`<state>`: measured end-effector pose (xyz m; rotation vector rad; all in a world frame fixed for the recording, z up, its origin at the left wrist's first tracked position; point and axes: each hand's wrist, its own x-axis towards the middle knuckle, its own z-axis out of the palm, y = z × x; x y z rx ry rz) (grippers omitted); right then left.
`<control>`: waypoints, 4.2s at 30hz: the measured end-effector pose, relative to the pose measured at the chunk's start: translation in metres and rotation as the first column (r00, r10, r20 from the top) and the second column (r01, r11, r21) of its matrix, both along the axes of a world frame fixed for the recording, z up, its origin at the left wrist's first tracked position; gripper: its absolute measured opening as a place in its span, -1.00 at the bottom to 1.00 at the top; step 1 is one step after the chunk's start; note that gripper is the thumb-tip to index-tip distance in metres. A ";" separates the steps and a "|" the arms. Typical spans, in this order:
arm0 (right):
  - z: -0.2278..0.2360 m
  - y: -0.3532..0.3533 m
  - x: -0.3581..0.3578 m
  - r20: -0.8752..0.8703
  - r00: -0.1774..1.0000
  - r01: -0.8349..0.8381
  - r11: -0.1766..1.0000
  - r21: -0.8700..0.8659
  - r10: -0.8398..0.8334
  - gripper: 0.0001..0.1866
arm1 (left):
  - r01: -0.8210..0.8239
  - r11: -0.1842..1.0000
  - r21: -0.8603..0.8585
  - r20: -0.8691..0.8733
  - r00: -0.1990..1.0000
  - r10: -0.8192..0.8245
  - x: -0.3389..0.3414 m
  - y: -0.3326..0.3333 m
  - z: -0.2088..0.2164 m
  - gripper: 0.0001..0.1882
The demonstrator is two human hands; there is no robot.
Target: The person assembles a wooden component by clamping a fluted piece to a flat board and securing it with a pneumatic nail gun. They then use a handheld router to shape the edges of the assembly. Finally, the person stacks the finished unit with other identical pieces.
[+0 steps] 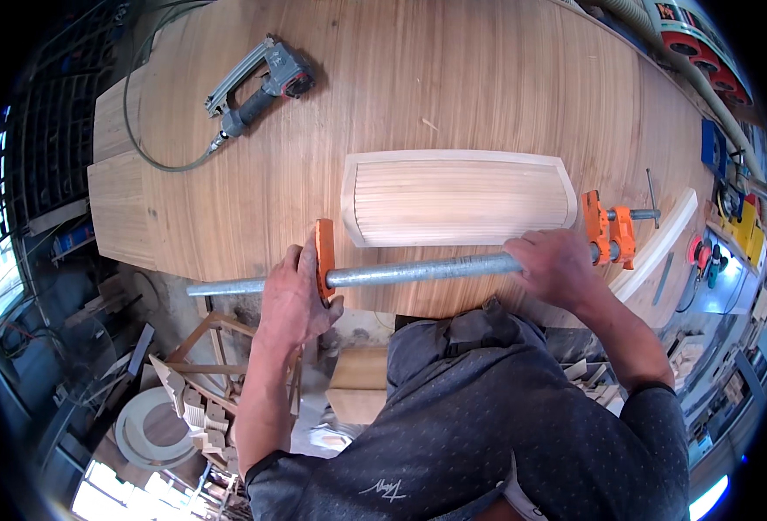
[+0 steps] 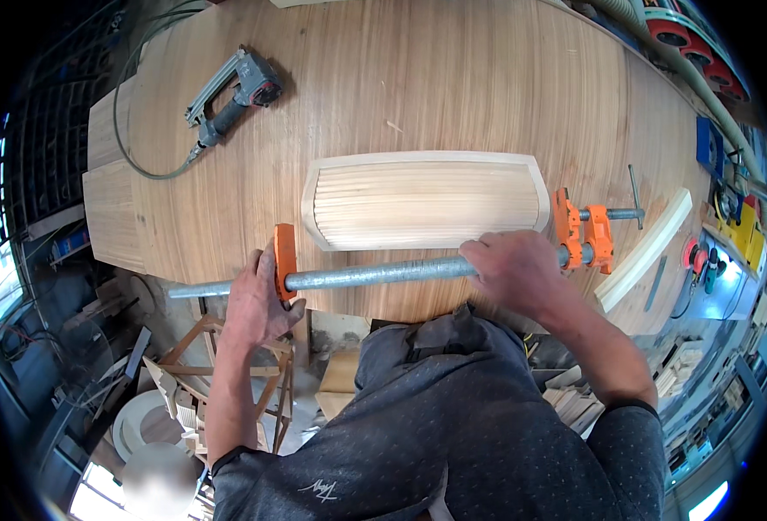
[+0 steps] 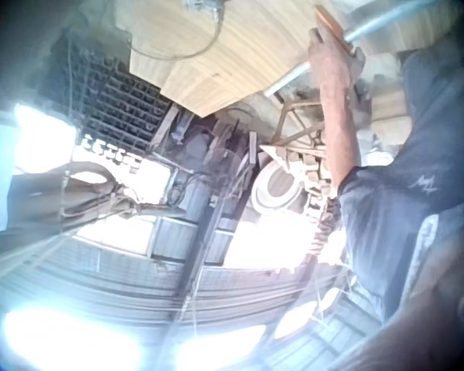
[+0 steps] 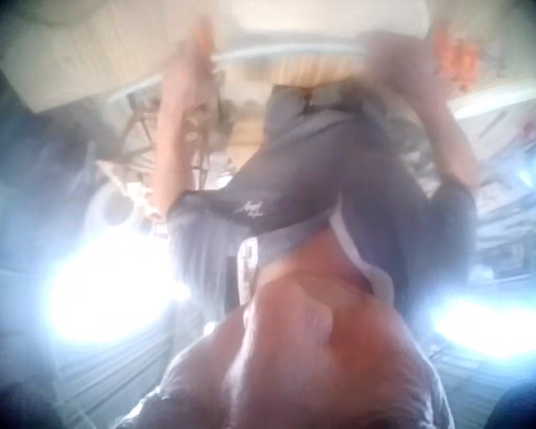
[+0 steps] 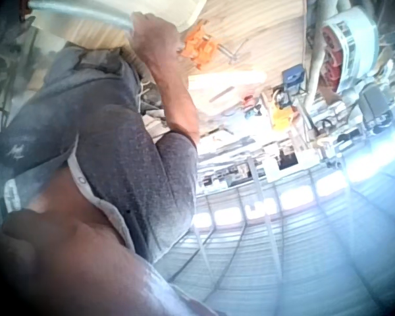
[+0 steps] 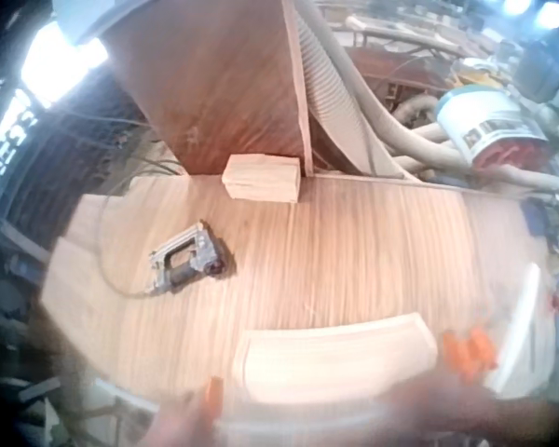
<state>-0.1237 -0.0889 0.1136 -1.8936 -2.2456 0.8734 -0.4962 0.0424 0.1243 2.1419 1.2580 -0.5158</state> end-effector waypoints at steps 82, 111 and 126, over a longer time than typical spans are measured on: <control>-0.097 -0.073 0.221 -0.076 0.310 0.857 0.313 -0.410 -0.948 -0.55 | -0.040 0.982 0.184 0.283 0.959 -0.014 0.000 0.002 -0.030 -0.02; -0.065 -0.098 0.216 -0.382 0.130 0.584 0.382 -0.717 -0.915 -0.33 | -0.176 0.980 0.095 0.371 0.920 0.129 -0.008 0.002 -0.031 -0.12; -0.076 -0.121 0.220 -0.284 0.310 0.725 0.419 -0.546 -0.907 -0.46 | -0.146 0.978 0.147 0.406 0.911 0.075 -0.015 0.007 -0.048 -0.20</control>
